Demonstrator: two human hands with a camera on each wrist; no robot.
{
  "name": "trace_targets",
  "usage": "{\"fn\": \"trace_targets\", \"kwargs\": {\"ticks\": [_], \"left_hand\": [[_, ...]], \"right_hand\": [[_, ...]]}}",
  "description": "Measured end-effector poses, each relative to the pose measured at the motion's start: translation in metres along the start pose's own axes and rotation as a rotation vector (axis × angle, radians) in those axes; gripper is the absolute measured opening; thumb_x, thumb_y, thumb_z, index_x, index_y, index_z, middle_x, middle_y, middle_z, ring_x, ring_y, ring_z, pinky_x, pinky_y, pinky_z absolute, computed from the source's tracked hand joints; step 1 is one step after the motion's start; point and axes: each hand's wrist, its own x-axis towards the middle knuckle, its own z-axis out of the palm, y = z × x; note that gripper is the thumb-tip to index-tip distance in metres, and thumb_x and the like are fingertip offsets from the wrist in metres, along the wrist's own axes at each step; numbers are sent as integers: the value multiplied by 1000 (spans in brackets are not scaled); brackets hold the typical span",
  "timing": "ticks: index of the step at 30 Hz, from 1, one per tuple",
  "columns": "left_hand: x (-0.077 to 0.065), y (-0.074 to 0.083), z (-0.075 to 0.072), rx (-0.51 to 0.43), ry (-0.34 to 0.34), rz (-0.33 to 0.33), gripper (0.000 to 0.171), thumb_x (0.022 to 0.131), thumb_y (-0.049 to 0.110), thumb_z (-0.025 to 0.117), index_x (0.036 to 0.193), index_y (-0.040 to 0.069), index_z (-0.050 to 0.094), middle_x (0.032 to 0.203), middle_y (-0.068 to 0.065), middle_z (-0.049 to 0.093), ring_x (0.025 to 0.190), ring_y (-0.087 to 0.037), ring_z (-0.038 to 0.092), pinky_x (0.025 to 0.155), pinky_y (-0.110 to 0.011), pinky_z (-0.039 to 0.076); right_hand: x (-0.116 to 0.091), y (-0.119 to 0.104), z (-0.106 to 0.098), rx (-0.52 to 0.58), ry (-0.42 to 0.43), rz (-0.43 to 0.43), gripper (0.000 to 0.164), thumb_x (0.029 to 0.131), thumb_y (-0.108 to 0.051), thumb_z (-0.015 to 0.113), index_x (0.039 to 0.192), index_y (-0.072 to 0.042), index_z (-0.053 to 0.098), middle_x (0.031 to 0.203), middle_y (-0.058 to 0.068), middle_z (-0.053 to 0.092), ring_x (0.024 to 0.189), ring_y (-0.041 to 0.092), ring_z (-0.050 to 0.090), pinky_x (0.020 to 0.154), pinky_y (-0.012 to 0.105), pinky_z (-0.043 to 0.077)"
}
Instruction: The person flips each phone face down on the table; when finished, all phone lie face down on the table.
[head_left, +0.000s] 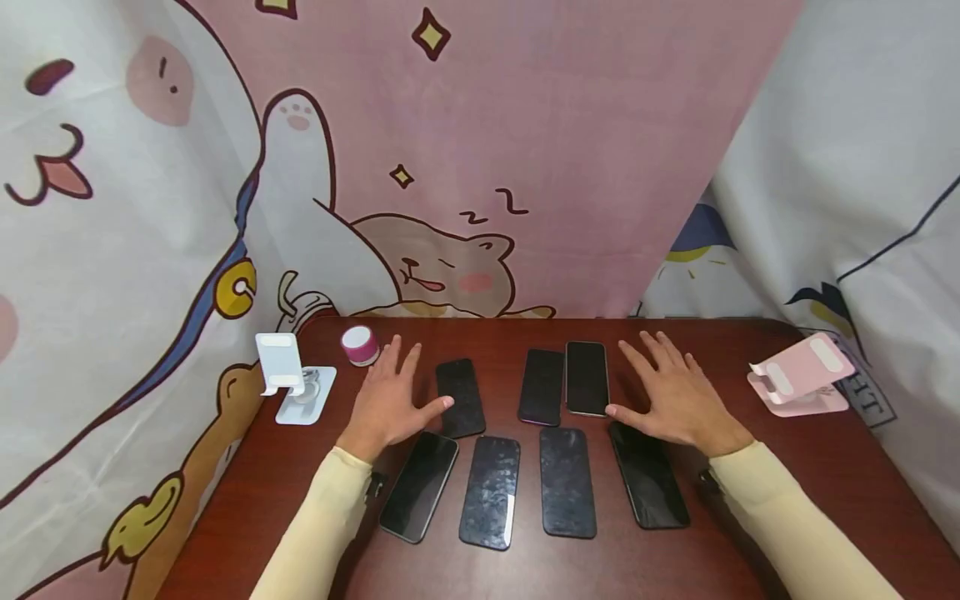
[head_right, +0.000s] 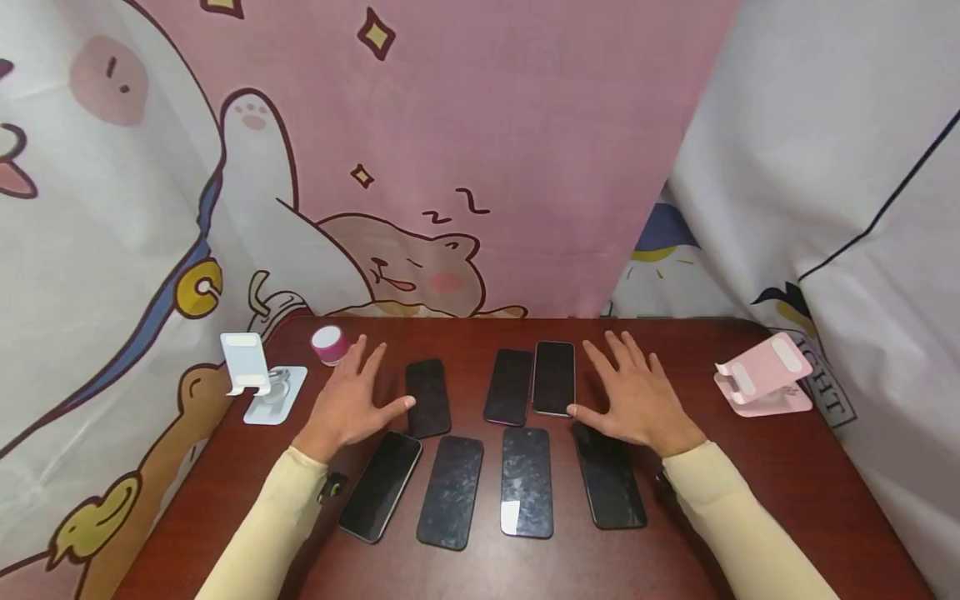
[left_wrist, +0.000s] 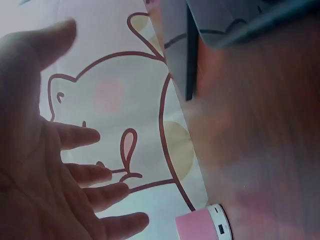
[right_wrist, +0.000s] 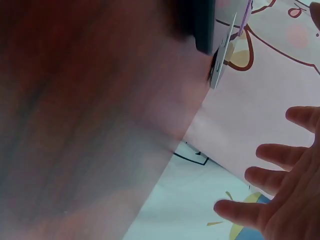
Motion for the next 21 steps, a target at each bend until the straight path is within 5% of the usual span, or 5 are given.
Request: {"fn": "trace_targets", "kwargs": {"ticks": [10, 21], "left_hand": [[-16, 24, 6, -182, -7, 31, 96, 91, 56, 76, 166, 14, 33, 173, -21, 27, 154, -45, 39, 111, -64, 49], [-28, 62, 19, -332, 27, 86, 70, 97, 42, 75, 156, 14, 50, 154, -15, 52, 137, -33, 59, 113, -54, 51]], "right_hand": [[-19, -10, -4, 108, 5, -31, 100, 87, -69, 73, 161, -11, 41, 164, 23, 39, 145, 45, 44, 99, 71, 53], [-42, -9, -6, 249, 31, -21, 80, 92, -45, 81, 156, -9, 48, 152, 18, 53, 136, 40, 55, 106, 68, 49]]}}
